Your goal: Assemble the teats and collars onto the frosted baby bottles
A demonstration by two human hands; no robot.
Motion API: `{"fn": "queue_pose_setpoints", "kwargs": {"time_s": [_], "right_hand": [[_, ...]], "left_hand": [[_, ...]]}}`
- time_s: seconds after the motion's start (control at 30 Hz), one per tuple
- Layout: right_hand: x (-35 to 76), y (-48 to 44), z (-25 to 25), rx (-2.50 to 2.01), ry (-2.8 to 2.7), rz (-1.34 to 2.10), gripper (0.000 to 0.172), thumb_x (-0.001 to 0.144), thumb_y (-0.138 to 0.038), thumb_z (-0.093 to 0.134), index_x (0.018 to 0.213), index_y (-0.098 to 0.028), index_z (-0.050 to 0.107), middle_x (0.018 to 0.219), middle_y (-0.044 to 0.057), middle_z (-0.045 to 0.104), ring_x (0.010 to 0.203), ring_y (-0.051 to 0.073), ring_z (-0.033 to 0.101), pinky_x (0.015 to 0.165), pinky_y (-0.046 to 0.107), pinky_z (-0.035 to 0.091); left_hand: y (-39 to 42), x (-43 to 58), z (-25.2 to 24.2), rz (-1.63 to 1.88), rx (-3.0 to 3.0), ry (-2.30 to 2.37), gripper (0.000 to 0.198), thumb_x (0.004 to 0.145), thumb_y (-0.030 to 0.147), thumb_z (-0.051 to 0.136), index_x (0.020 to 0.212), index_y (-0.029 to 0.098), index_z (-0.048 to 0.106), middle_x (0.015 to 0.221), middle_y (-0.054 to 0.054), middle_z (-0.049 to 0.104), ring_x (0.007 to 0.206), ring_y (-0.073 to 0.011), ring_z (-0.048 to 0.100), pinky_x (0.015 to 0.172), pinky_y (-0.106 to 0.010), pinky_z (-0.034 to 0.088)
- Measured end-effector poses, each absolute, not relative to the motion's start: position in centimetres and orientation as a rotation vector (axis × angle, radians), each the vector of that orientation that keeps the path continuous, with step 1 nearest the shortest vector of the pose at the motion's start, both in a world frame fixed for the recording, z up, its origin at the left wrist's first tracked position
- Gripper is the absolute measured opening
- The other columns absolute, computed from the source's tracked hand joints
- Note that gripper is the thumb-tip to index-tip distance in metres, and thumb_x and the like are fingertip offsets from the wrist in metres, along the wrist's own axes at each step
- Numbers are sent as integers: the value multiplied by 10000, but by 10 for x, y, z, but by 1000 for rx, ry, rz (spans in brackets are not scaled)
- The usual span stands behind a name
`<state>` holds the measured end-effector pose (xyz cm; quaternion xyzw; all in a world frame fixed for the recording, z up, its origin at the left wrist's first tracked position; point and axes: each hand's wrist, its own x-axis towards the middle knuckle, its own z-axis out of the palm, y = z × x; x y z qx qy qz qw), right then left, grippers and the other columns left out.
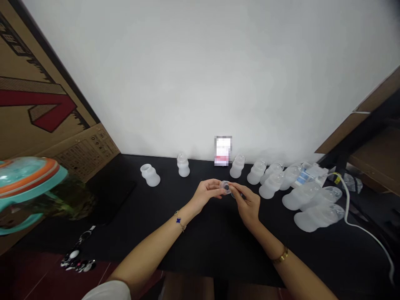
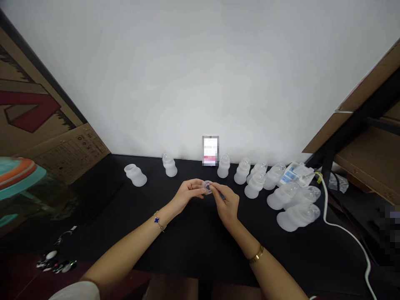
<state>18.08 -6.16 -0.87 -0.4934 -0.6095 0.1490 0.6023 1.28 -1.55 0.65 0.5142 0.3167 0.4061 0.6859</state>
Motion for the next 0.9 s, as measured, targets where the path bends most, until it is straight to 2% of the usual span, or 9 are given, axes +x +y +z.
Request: {"fn": "queue_pose_setpoints", "kwargs": {"time_s": [0.4,0.9], "right_hand": [[181,-63,-9,-1173,-1372,392,167,912,-357,663,1004,-274,774,1005,32,786,896,242,739,834,387,598],[178,-64,-9,-1194,-1270,503,210,904,-408,654,957,-241,771,957,42,785,847,232,729,784,359,593]], "left_hand": [[-15,12,7,902,1158,706,381,676,343,851,969,129,733,898,-100,750,847,-209,699,701,-265,530],[-16,12,5,897,1170,696,343,720,335,825,984,135,737,908,-98,752,856,-201,694,678,-243,512]]}}
